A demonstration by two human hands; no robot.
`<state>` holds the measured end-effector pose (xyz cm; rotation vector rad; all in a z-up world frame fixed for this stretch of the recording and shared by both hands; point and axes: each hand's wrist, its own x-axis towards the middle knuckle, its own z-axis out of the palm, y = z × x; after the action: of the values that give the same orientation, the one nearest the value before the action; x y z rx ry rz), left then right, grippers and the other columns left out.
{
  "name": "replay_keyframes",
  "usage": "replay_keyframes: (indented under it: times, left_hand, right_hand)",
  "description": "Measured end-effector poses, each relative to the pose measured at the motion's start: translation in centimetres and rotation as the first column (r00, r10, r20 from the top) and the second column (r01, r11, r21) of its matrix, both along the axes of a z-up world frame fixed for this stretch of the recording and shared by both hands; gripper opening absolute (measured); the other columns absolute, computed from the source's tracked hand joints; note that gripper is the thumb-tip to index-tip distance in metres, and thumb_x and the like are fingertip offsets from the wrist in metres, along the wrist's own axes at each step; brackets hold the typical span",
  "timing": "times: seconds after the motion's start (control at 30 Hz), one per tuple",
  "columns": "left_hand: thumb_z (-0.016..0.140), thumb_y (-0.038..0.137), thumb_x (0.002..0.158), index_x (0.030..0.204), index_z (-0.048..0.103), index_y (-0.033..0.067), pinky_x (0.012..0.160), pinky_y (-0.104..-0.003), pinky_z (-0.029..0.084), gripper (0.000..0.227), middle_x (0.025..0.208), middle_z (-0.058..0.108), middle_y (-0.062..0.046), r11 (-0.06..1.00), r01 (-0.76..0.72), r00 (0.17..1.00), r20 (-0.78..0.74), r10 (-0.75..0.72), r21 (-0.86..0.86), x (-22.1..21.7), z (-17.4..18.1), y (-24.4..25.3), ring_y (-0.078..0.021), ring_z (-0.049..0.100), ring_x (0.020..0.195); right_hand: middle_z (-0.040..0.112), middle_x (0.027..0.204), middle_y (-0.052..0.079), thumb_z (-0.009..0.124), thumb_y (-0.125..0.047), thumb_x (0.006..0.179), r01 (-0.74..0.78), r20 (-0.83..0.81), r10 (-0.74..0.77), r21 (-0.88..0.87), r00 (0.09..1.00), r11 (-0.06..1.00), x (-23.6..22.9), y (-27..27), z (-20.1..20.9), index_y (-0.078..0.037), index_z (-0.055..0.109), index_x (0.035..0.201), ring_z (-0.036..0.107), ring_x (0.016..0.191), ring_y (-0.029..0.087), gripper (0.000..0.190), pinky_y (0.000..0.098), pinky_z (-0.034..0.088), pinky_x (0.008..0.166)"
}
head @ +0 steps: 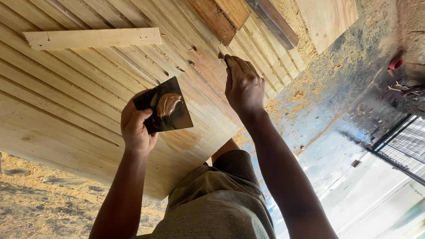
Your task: The person applies wood filler into grooves on a wooden board using a putty knife and smooths the surface with a sanding block. The person works methodically across the board, repeatedly applying filler and smoothing the surface.
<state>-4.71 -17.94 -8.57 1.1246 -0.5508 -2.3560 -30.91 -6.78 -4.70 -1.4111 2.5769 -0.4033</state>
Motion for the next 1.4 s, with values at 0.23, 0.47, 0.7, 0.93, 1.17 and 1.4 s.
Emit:
replay_keyframes:
  times: [0.23,0.47,0.7,0.93,1.17,1.4]
  left_hand:
    - [0.045,-0.001,0.091,0.127,0.06,-0.009,0.039,-0.022,0.036,0.04,0.088,0.066,-0.008,0.998,0.032,0.999,-0.022,-0.031,0.046,0.7,0.0,0.2,-0.0062,0.05,0.051]
    - [0.044,-0.003,0.088,0.129,0.058,-0.0106,0.06,-0.022,0.054,0.043,0.103,0.069,-0.012,0.993,-0.003,1.0,-0.025,0.007,0.121,1.2,-0.6,0.7,-0.0111,0.066,0.076]
    - [0.043,-0.005,0.089,0.13,0.057,-0.013,0.077,-0.027,0.06,0.044,0.107,0.069,-0.016,0.993,-0.015,0.998,-0.067,0.023,0.113,2.2,-1.7,1.0,-0.0168,0.07,0.089]
    - [0.042,-0.007,0.091,0.13,0.057,-0.0152,0.081,-0.029,0.061,0.042,0.107,0.069,-0.018,0.994,-0.023,0.991,-0.131,0.037,0.107,2.7,-2.8,1.4,-0.0188,0.07,0.09]
    - [0.043,-0.006,0.093,0.134,0.058,-0.0155,0.073,-0.027,0.057,0.045,0.11,0.07,-0.019,0.993,-0.011,0.992,-0.125,0.026,0.114,2.3,-2.6,1.2,-0.0176,0.068,0.088]
    - [0.044,-0.006,0.091,0.135,0.056,-0.0141,0.079,-0.028,0.056,0.046,0.113,0.069,-0.018,0.992,0.004,0.997,-0.082,0.007,0.128,1.5,-2.1,1.3,-0.019,0.067,0.092]
  right_hand:
    - [0.076,0.113,0.012,0.066,-0.003,0.1,-0.023,-0.091,0.022,-0.019,0.996,1.0,1.0,-1.2,0.0,-0.001,0.074,0.116,0.076,0.096,0.025,0.018,0.0355,0.064,0.077]
    - [0.073,0.118,0.019,0.063,0.0,0.104,0.018,-0.163,-0.026,-0.045,0.986,0.999,2.4,-1.8,-1.9,0.005,0.07,0.122,0.075,0.102,0.027,0.02,0.0343,0.065,0.08]
    - [0.066,0.125,0.017,0.06,0.002,0.097,0.043,-0.273,-0.021,0.075,0.962,0.996,4.9,-2.0,-3.2,0.007,0.065,0.131,0.068,0.107,0.029,0.035,0.0346,0.065,0.076]
    - [0.064,0.126,0.013,0.062,0.006,0.094,0.009,-0.258,0.016,0.095,0.966,0.995,5.2,-2.0,-2.7,0.004,0.066,0.13,0.067,0.108,0.026,0.036,0.0292,0.062,0.067]
    - [0.069,0.116,0.008,0.066,0.005,0.096,-0.058,-0.068,0.063,0.076,0.996,0.995,4.3,0.1,-1.3,-0.003,0.071,0.126,0.069,0.102,0.021,0.032,0.0335,0.064,0.072]
    - [0.068,0.123,0.018,0.063,0.009,0.093,0.104,-0.154,-0.101,0.014,0.983,0.994,3.1,2.3,-1.4,0.003,0.068,0.127,0.068,0.108,0.031,0.035,0.0375,0.064,0.081]
